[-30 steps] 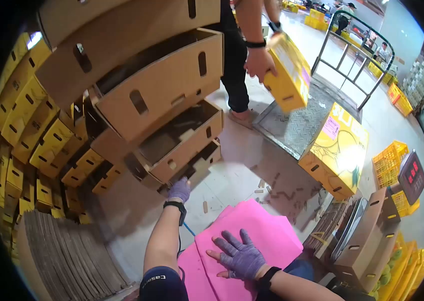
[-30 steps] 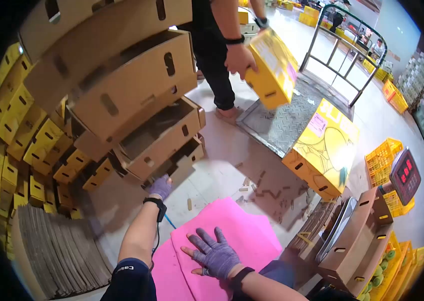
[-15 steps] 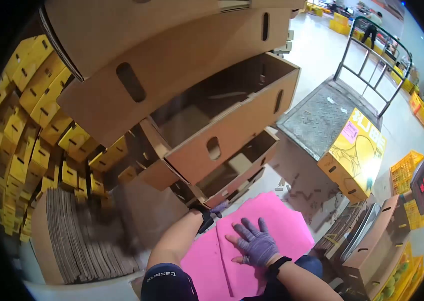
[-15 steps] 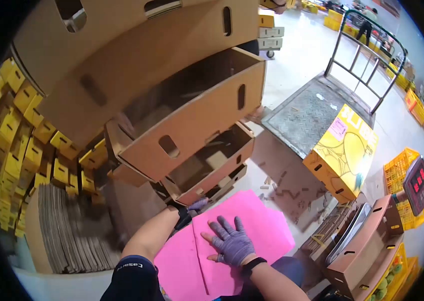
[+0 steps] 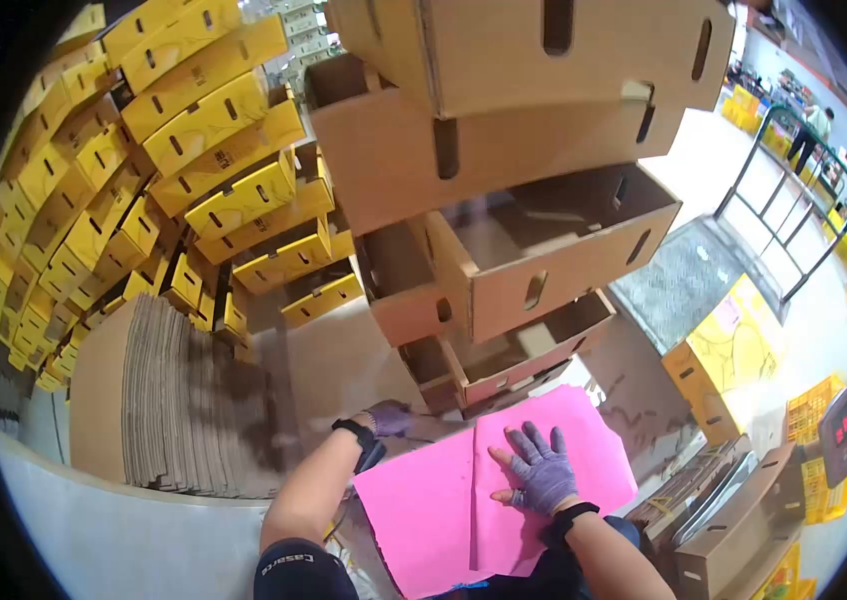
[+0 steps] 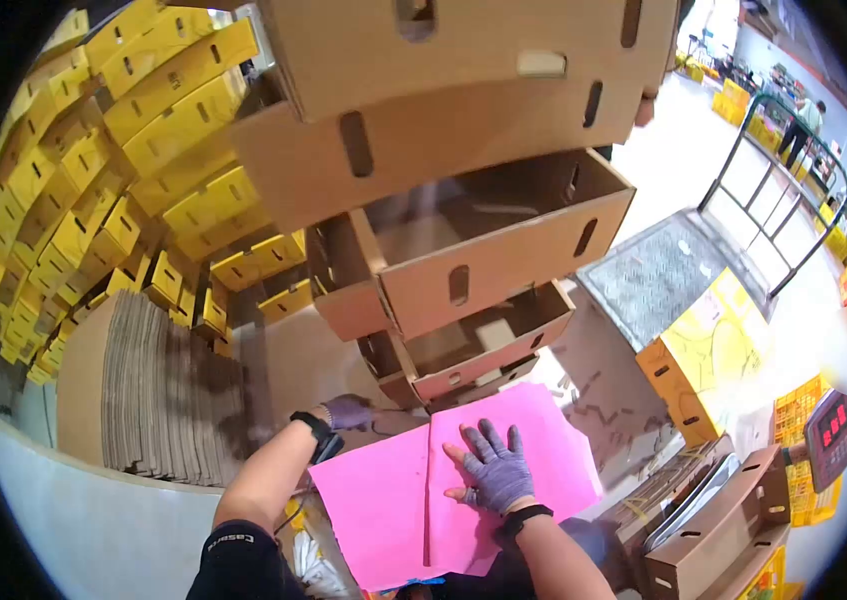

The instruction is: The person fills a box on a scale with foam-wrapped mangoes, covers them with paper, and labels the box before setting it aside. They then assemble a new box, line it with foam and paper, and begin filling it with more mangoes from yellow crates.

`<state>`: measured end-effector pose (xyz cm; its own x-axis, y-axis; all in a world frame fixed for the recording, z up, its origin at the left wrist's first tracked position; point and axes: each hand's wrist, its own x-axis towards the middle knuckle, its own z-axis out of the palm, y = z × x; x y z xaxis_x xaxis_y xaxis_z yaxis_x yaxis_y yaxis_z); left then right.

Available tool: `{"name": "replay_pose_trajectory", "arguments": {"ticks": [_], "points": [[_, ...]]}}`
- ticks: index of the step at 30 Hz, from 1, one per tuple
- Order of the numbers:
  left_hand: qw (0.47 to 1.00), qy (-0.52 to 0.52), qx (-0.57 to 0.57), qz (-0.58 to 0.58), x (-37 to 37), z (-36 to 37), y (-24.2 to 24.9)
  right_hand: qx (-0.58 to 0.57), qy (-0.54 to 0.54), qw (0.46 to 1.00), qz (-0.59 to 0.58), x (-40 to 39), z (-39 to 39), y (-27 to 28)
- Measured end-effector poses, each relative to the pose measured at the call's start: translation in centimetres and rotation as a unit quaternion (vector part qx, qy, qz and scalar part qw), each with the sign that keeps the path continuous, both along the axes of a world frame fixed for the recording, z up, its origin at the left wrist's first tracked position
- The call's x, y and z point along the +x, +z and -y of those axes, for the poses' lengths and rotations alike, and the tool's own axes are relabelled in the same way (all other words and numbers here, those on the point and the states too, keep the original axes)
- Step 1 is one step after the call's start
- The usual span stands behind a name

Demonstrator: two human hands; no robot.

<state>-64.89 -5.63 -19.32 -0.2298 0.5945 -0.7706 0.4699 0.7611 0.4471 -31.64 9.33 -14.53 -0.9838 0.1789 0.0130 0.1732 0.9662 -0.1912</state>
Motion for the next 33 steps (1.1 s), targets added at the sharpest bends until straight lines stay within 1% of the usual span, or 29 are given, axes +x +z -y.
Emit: {"name": "replay_pose_trajectory", "arguments": {"ticks": [1, 2, 3, 4, 5, 6, 7, 8, 9, 11, 12, 13, 15, 16, 17, 18, 19, 20, 21, 22, 23, 24, 25, 26, 27, 29, 30, 31, 33], "points": [[0.99, 0.123, 0.051, 0.036, -1.6, 2.4, -3.9, 0.004, 0.0, 1.0, 0.009, 0.0, 0.0, 0.0], [0.992, -0.082, 0.085, -0.049, -6.7, 4.7, -13.3, 0.008, -0.005, 1.0, 0.027, -0.1, 0.1, 0.2], [0.991, -0.072, 0.1, -0.048, -6.1, 4.3, -11.8, 0.024, 0.003, 0.999, 0.03, 0.0, 0.0, 0.2], [0.964, -0.18, 0.067, -0.185, -5.1, 4.1, -8.2, -0.008, -0.003, 0.999, 0.039, -0.1, -0.1, 0.0], [0.906, -0.278, 0.026, -0.316, -4.6, 4.3, -5.6, -0.042, -0.008, 0.998, 0.049, -0.3, -0.2, 0.1], [0.911, -0.264, 0.032, -0.314, -4.9, 4.8, -5.4, -0.067, -0.011, 0.995, 0.07, -0.6, -0.3, 0.7], [0.954, -0.091, 0.067, -0.278, -5.2, 5.0, -5.4, -0.058, -0.004, 0.995, 0.076, -1.3, 0.2, 1.6], [0.965, 0.081, 0.099, -0.228, -5.5, 4.9, -5.7, -0.06, -0.002, 0.997, 0.045, -2.2, 1.4, 2.4], [0.946, 0.248, 0.124, -0.171, -6.0, 4.8, -5.8, -0.064, -0.002, 0.998, 0.012, -3.5, 3.0, 3.3], [0.943, 0.26, 0.086, -0.19, -7.6, 3.2, -1.7, -0.068, 0.083, 0.989, -0.105, -6.8, 7.1, 4.6], [0.939, 0.266, 0.047, -0.213, -9.0, 2.7, -0.4, -0.037, 0.104, 0.991, -0.073, -8.0, 8.9, 4.3], [0.918, 0.313, 0.075, -0.232, -11.2, 2.4, -1.5, -0.003, 0.125, 0.991, -0.043, -8.8, 10.0, 3.4], [0.872, 0.389, 0.104, -0.278, -15.8, 1.1, -2.4, -0.037, 0.138, 0.99, 0.011, -9.0, 10.7, 0.2], [0.848, 0.424, 0.102, -0.3, -17.8, 0.7, -1.9, -0.033, 0.141, 0.989, 0.037, -9.3, 10.5, 0.0], [0.832, 0.425, 0.132, -0.332, -19.6, 0.9, -2.1, -0.037, 0.141, 0.988, 0.059, -9.2, 10.8, -0.6], [0.831, 0.427, 0.118, -0.337, -22.4, 0.4, -3.4, -0.052, 0.135, 0.989, 0.04, -9.0, 11.0, -1.1], [0.82, 0.407, 0.116, -0.385, -24.6, 0.1, -4.4, -0.058, 0.124, 0.99, 0.011, -9.0, 10.8, -1.5], [0.82, 0.407, 0.067, -0.398, -24.1, -0.6, -1.6, -0.046, 0.124, 0.991, 0.018, -9.0, 10.8, -1.8], [0.823, 0.404, 0.041, -0.398, -24.2, -1.1, 0.4, -0.097, 0.114, 0.989, -0.013, -9.0, 10.8, -1.9], [0.818, 0.362, 0.014, -0.447, -26.4, -2.0, -1.3, -0.106, 0.117, 0.987, -0.009, -8.7, 11.0, -2.0], [0.822, 0.355, -0.005, -0.445, -25.7, -3.0, 0.8, -0.114, 0.117, 0.987, -0.004, -8.5, 11.1, -2.2], [0.822, 0.307, -0.013, -0.481, -27.7, -3.6, -0.7, -0.094, 0.117, 0.989, 0.0, -8.2, 11.1, -2.6], [0.824, 0.306, -0.001, -0.477, -29.7, -3.9, -2.4, -0.068, 0.12, 0.991, 0.002, -8.1, 10.9, -3.0], [0.804, 0.295, 0.012, -0.516, -32.0, -4.3, -3.6, -0.125, 0.104, 0.986, 0.035, -7.7, 11.0, -3.2], [0.78, 0.285, 0.027, -0.557, -33.4, -5.3, -3.7, -0.125, 0.105, 0.986, 0.03, -7.5, 11.0, -3.5], [0.725, 0.271, -0.021, -0.633, -33.6, -6.2, -2.2, -0.083, 0.121, 0.988, 0.045, -7.7, 10.8, -3.0], [0.766, 0.28, -0.018, -0.578, -31.0, -6.5, 2.3, -0.056, 0.129, 0.989, 0.037, -7.5, 10.8, -3.2], [0.755, 0.231, -0.06, -0.61, -32.1, -6.6, 2.3, -0.071, 0.125, 0.989, 0.036, -7.2, 10.8, -3.6], [0.783, 0.202, -0.043, -0.587, -32.5, -6.8, 2.5, -0.084, 0.115, 0.99, 0.009, -6.7, 10.9, -4.6]]}}
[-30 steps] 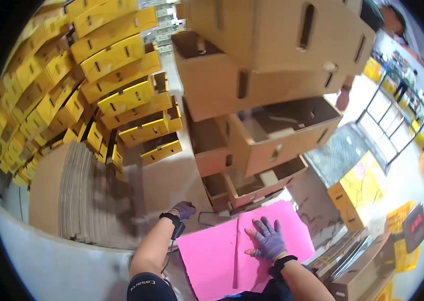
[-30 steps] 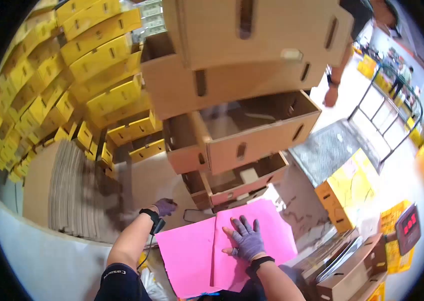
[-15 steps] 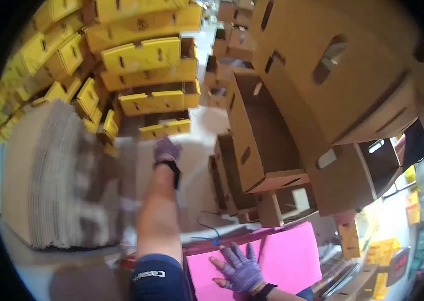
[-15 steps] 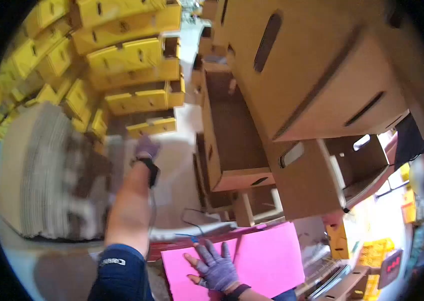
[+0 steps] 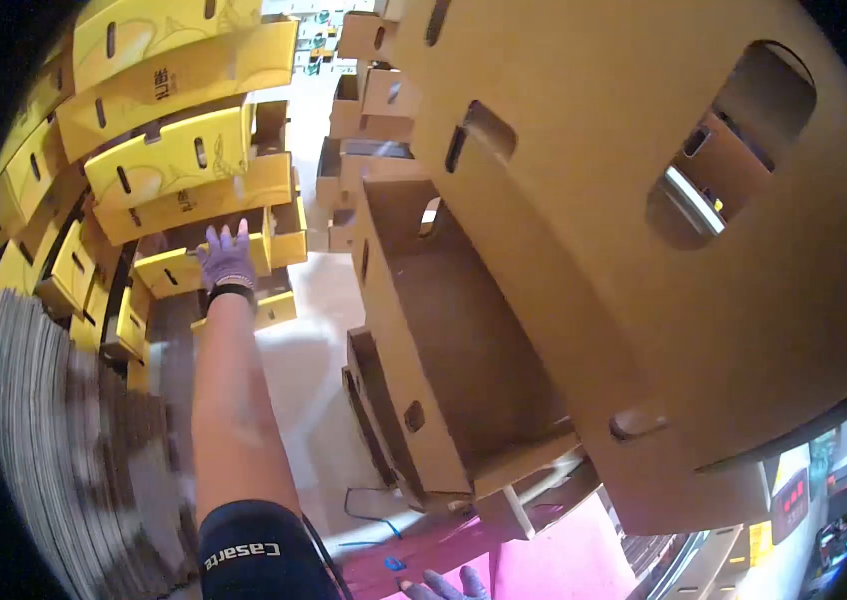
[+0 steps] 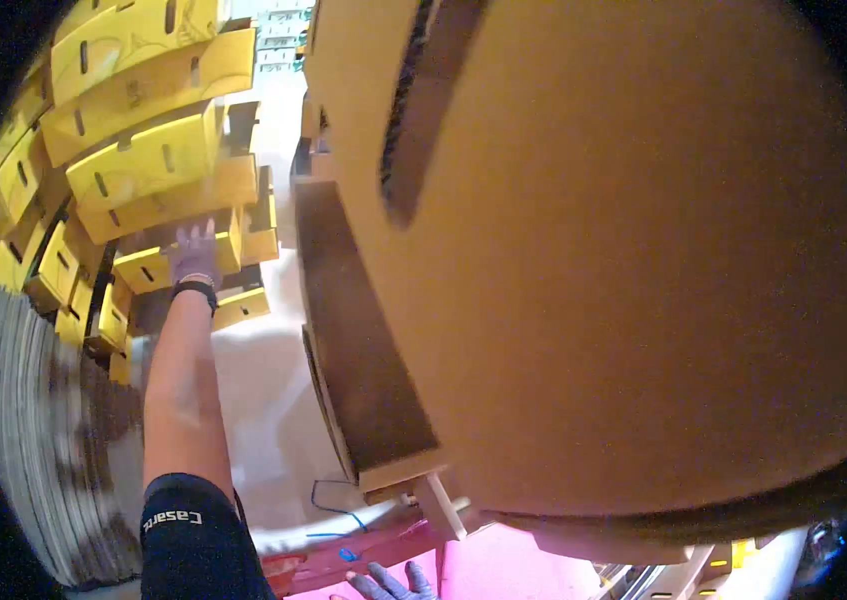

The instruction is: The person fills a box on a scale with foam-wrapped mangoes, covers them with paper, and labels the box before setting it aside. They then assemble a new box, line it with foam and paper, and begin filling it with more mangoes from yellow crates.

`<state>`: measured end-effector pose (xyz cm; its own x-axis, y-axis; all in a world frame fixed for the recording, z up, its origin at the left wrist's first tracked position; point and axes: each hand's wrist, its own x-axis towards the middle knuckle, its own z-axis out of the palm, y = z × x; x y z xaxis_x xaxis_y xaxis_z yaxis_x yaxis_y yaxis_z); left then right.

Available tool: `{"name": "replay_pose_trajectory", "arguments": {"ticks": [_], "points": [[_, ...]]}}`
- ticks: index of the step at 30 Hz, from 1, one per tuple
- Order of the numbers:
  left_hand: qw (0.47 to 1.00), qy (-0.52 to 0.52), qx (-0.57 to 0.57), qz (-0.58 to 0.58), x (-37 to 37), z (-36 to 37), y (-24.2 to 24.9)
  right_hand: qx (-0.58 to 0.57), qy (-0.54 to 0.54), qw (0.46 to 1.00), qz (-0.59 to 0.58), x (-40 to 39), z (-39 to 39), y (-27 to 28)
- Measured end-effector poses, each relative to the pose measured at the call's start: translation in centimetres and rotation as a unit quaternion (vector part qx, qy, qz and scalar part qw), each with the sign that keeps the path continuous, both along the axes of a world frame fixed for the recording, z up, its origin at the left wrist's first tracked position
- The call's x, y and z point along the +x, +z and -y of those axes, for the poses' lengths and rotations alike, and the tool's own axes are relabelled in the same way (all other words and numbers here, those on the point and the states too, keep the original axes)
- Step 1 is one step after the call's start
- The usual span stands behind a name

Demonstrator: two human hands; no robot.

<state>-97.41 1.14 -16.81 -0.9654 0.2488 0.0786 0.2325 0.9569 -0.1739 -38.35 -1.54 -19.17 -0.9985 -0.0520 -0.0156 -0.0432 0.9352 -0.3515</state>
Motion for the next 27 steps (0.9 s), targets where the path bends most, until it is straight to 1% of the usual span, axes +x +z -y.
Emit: {"name": "replay_pose_trajectory", "arguments": {"ticks": [1, 2, 4, 5, 6, 7, 8, 9, 11, 12, 13, 14, 16, 17, 18, 19, 21, 23, 24, 26, 27], "points": [[0.999, -0.009, 0.021, 0.026, 1.0, 0.1, 0.5, 0.0, -0.005, 1.0, -0.003, 0.2, 0.0, -0.4], [0.999, -0.011, 0.021, 0.026, 0.7, -0.1, 0.0, -0.013, -0.006, 1.0, 0.007, 0.5, 0.1, -0.7], [0.999, -0.013, 0.034, -0.021, -1.5, 0.1, -1.3, -0.025, -0.006, 1.0, 0.014, 0.6, 0.0, -0.8], [0.997, -0.014, 0.053, -0.054, -2.5, 0.6, -2.1, -0.009, 0.002, 1.0, 0.005, 0.5, -0.3, -0.7], [0.997, -0.014, 0.054, -0.056, -1.5, 0.7, -0.8, 0.006, 0.01, 1.0, -0.004, 0.4, -0.8, -0.5], [0.999, -0.014, 0.027, -0.021, 0.3, 1.1, 1.7, -0.007, 0.012, 1.0, -0.003, 0.3, -1.7, -0.3], [1.0, -0.015, 0.0, 0.016, 1.3, 1.1, 3.0, -0.007, 0.014, 1.0, -0.003, 0.1, -2.5, -0.2], [0.999, -0.028, 0.017, 0.011, 0.7, 1.7, 2.6, -0.009, 0.006, 1.0, 0.004, 0.5, -1.5, 0.3], [0.999, -0.037, 0.026, 0.022, -1.0, 2.2, 0.7, -0.029, 0.007, 0.999, 0.023, 0.5, -2.1, 0.6], [0.997, -0.051, 0.039, 0.032, -1.2, 2.5, 0.4, -0.024, 0.008, 0.999, 0.021, 0.4, -2.3, 0.6], [0.995, -0.084, 0.053, 0.009, -1.4, 3.0, 0.1, -0.031, 0.006, 0.999, 0.02, 0.4, -2.3, 0.8], [0.995, -0.081, 0.055, 0.01, -1.9, 3.2, -0.1, -0.041, 0.007, 0.999, 0.021, 0.2, -2.5, 1.0], [0.991, -0.119, 0.032, 0.052, -2.5, 3.7, 0.2, -0.048, 0.003, 0.999, 0.013, -0.1, -2.0, 0.7], [0.989, -0.138, 0.026, 0.043, -2.5, 3.9, 0.1, -0.046, 0.003, 0.999, 0.012, -0.1, -2.0, 1.3], [0.986, -0.162, 0.045, -0.004, -3.0, 4.3, -1.0, -0.041, 0.001, 0.999, 0.007, -0.1, -2.1, 1.5], [0.985, -0.162, 0.06, -0.006, -2.4, 4.3, -0.9, -0.036, -0.002, 0.999, -0.007, -0.1, -2.0, 1.5], [0.984, -0.165, 0.074, -0.003, -1.7, 4.3, 0.0, -0.04, -0.004, 0.999, -0.001, 0.0, -2.0, 2.3], [0.986, -0.142, 0.071, 0.046, -0.6, 4.3, 1.2, -0.045, -0.003, 0.999, 0.009, 0.2, -1.9, 3.1], [0.986, -0.142, 0.072, 0.045, -0.6, 4.5, 0.9, -0.027, 0.005, 1.0, 0.002, 0.2, -2.0, 3.5], [0.978, -0.189, 0.08, 0.037, -1.3, 4.8, 0.3, -0.011, 0.014, 1.0, -0.011, -0.2, -2.2, 4.2], [0.978, -0.186, 0.039, 0.087, -0.6, 4.6, 1.9, -0.014, 0.015, 1.0, -0.01, -0.3, -2.3, 4.5]]}}
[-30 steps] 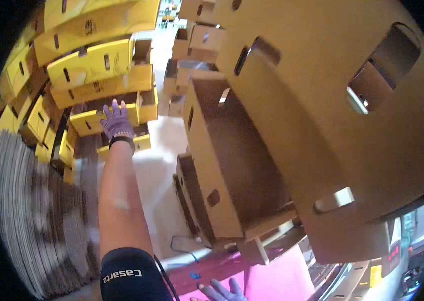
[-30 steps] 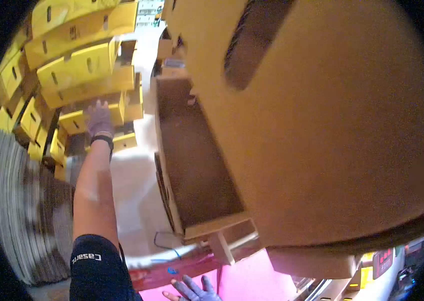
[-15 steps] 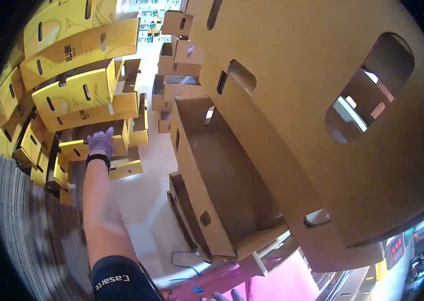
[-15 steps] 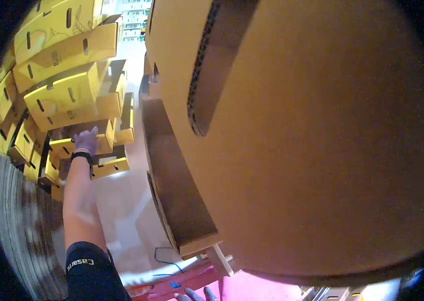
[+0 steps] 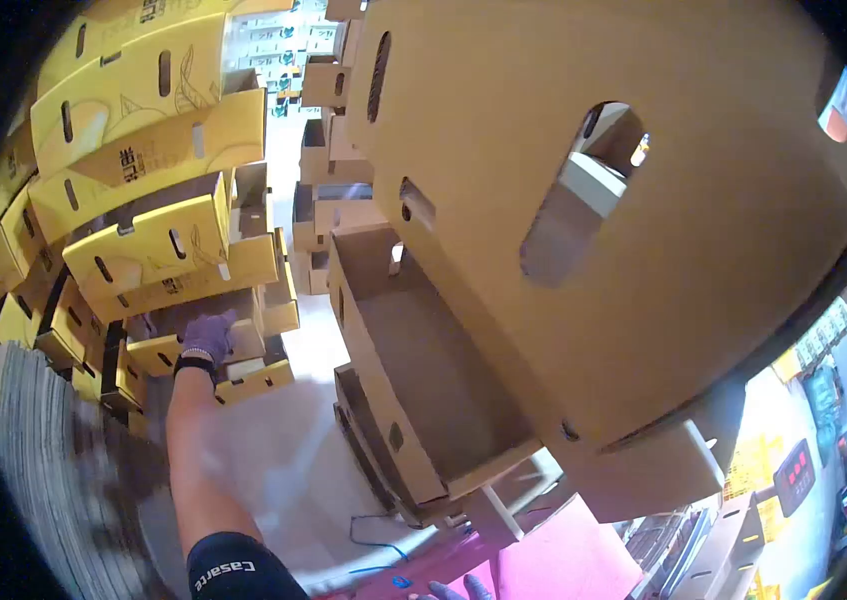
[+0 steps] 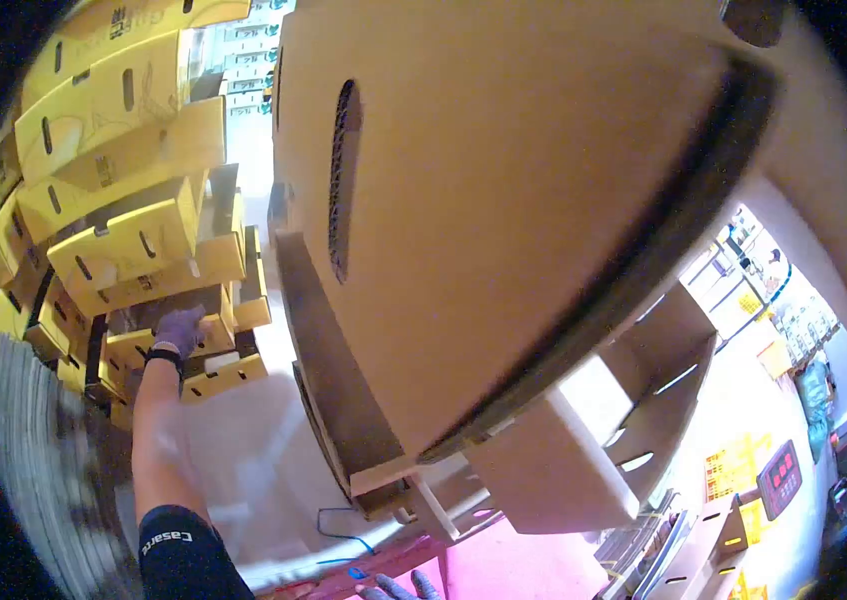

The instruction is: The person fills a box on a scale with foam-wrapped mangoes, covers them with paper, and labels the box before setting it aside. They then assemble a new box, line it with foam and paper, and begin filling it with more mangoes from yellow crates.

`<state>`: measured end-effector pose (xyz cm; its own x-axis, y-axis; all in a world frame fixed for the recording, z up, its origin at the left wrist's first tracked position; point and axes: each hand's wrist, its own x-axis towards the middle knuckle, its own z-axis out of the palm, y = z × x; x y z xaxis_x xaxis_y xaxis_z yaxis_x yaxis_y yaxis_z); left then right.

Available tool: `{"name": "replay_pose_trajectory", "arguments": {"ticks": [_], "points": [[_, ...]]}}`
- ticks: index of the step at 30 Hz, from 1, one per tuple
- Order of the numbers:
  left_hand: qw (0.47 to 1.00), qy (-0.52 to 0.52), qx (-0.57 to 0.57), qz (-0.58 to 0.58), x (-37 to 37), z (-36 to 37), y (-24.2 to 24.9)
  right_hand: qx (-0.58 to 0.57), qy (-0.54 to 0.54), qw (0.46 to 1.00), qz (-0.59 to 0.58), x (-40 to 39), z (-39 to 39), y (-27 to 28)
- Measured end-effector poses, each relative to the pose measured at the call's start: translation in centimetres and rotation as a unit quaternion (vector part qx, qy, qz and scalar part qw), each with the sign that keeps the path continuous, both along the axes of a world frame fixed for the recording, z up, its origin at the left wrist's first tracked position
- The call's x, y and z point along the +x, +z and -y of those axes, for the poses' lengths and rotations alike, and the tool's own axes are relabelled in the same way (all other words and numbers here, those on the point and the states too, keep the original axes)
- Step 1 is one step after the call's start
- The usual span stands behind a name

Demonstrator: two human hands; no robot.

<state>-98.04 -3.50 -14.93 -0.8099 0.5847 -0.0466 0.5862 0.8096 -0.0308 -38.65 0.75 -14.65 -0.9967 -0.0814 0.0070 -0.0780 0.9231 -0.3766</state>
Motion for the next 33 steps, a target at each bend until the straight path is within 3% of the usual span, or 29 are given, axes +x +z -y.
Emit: {"name": "replay_pose_trajectory", "arguments": {"ticks": [7, 11, 13, 16, 19, 20, 24, 31, 33], "points": [[0.997, -0.06, 0.042, -0.031, 0.5, 2.1, -1.7, 0.007, 0.004, 1.0, 0.022, -1.6, -0.5, 3.4], [0.997, 0.021, -0.012, 0.068, 1.4, 0.8, 0.3, 0.016, -0.006, 0.999, 0.035, -4.2, -1.6, 5.7], [0.992, -0.078, 0.102, -0.013, -0.4, 1.0, -2.4, 0.032, -0.016, 0.999, 0.032, -5.8, -2.0, 6.5], [0.994, -0.072, 0.064, 0.051, -0.4, 0.1, 0.7, 0.049, -0.015, 0.997, 0.06, -9.3, -2.6, 8.5], [0.995, -0.073, 0.065, 0.019, 0.6, 0.8, 0.9, 0.066, -0.008, 0.996, 0.061, -10.4, -2.6, 6.0], [0.995, -0.036, 0.024, 0.095, 0.7, 0.7, 1.7, 0.073, -0.006, 0.996, 0.06, -10.8, -2.3, 5.8], [0.993, -0.074, 0.074, 0.046, 3.8, 3.5, 1.1, 0.079, -0.007, 0.995, 0.056, -9.4, -1.1, 5.6], [0.995, -0.093, 0.035, 0.017, 5.2, 4.2, 1.7, 0.07, -0.004, 0.996, 0.059, -10.8, -1.2, 7.2], [0.992, -0.091, -0.025, 0.081, 5.9, 3.9, 2.9, 0.099, -0.01, 0.99, 0.099, -11.2, -1.2, 8.9]]}}
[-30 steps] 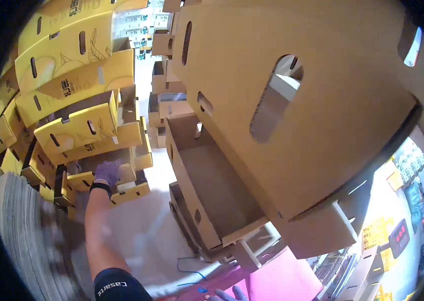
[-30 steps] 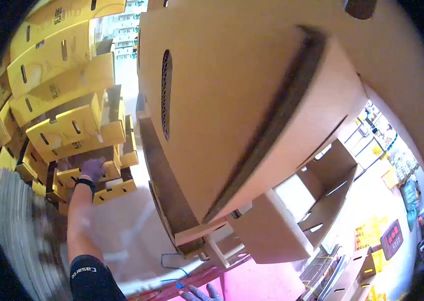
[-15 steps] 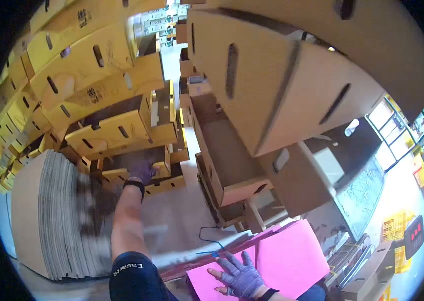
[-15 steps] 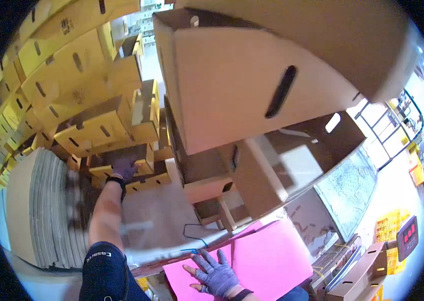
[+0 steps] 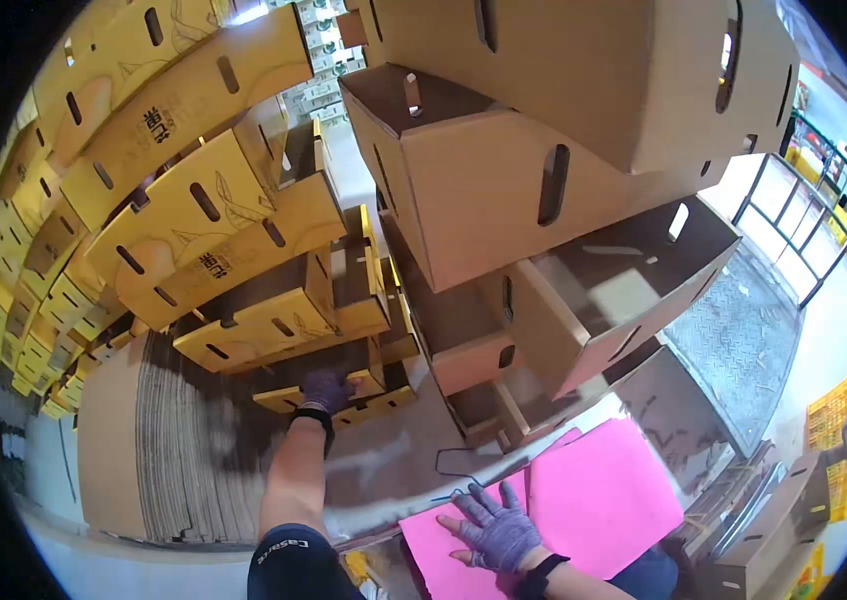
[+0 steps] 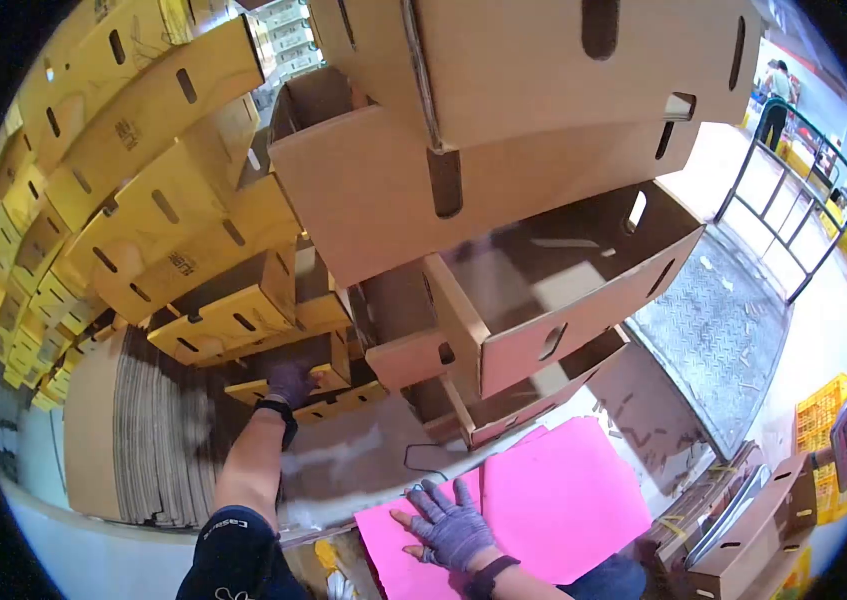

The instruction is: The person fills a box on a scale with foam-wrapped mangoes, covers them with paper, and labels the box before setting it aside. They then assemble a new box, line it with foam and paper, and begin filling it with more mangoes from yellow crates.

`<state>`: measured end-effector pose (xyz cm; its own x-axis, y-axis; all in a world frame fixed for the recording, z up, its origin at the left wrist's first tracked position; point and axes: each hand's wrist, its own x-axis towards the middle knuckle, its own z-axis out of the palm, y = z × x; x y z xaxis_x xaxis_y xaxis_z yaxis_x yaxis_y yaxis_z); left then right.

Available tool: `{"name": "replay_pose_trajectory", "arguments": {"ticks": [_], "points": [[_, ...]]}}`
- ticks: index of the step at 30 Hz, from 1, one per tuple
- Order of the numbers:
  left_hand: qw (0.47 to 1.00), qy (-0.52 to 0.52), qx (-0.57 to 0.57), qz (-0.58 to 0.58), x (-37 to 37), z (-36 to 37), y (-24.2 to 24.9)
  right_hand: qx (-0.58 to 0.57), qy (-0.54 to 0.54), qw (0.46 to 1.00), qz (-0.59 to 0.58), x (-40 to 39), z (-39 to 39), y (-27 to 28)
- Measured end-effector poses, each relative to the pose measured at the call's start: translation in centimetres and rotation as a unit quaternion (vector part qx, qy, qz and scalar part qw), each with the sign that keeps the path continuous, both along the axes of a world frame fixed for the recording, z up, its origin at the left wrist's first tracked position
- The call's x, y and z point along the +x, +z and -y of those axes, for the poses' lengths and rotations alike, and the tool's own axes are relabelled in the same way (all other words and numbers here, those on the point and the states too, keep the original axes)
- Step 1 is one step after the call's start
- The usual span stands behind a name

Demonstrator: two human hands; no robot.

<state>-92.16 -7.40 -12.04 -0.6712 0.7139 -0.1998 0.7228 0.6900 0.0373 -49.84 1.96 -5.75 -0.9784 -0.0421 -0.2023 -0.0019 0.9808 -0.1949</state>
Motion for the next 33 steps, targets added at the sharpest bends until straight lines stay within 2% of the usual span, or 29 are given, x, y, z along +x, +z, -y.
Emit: {"name": "replay_pose_trajectory", "arguments": {"ticks": [1, 3, 7, 10, 11, 14, 16, 18, 22, 23, 26, 28, 30, 33], "points": [[1.0, 0.0, -0.001, -0.004, 0.7, 0.2, 0.3, -0.002, -0.002, 1.0, -0.01, 0.2, 0.0, 0.2], [0.997, -0.003, 0.066, -0.048, 2.3, 0.5, 0.8, -0.013, 0.001, 1.0, -0.024, 0.3, 0.0, 0.3], [0.998, 0.019, 0.055, -0.01, 2.2, 0.3, 2.6, -0.042, -0.013, 0.997, -0.058, -1.3, -1.0, 0.9], [0.998, 0.042, 0.037, -0.012, 3.8, 0.1, 4.1, -0.049, -0.012, 0.997, -0.06, -1.7, -1.2, 1.0], [0.999, 0.033, 0.012, -0.019, 2.5, 0.6, 1.7, -0.055, -0.016, 0.996, -0.065, -1.8, -1.3, 1.0], [0.999, -0.007, -0.016, -0.042, 4.5, 0.5, 3.9, -0.062, -0.014, 0.996, -0.069, -2.0, -1.6, 1.9], [0.998, 0.007, -0.063, -0.003, 5.5, 0.4, 4.9, -0.036, -0.016, 0.998, -0.039, -2.0, -1.8, 2.5], [0.999, -0.036, 0.018, -0.035, 6.6, 1.0, 4.8, -0.04, -0.019, 0.998, -0.038, -2.1, -2.1, 3.1], [0.998, -0.038, 0.055, -0.002, 8.7, 1.6, 5.7, -0.043, -0.024, 0.998, -0.039, -2.3, -2.5, 3.6], [0.999, -0.01, 0.029, 0.045, 8.6, 1.9, 5.2, -0.043, -0.03, 0.998, -0.041, -2.4, -2.6, 3.8], [0.999, -0.025, 0.002, 0.039, 9.8, 2.4, 5.9, -0.045, -0.031, 0.998, -0.038, -2.6, -3.0, 4.5], [0.995, 0.002, -0.06, 0.075, 12.1, 1.7, 8.9, -0.044, -0.015, 0.999, -0.017, -2.8, -3.0, 4.9], [0.997, -0.041, -0.019, 0.061, 13.6, 2.8, 9.2, -0.065, -0.029, 0.997, -0.027, -2.6, -2.9, 5.4], [0.996, 0.006, -0.006, 0.089, 17.3, 4.8, 7.7, -0.068, -0.012, 0.996, -0.056, -0.6, -2.5, 5.3]]}}
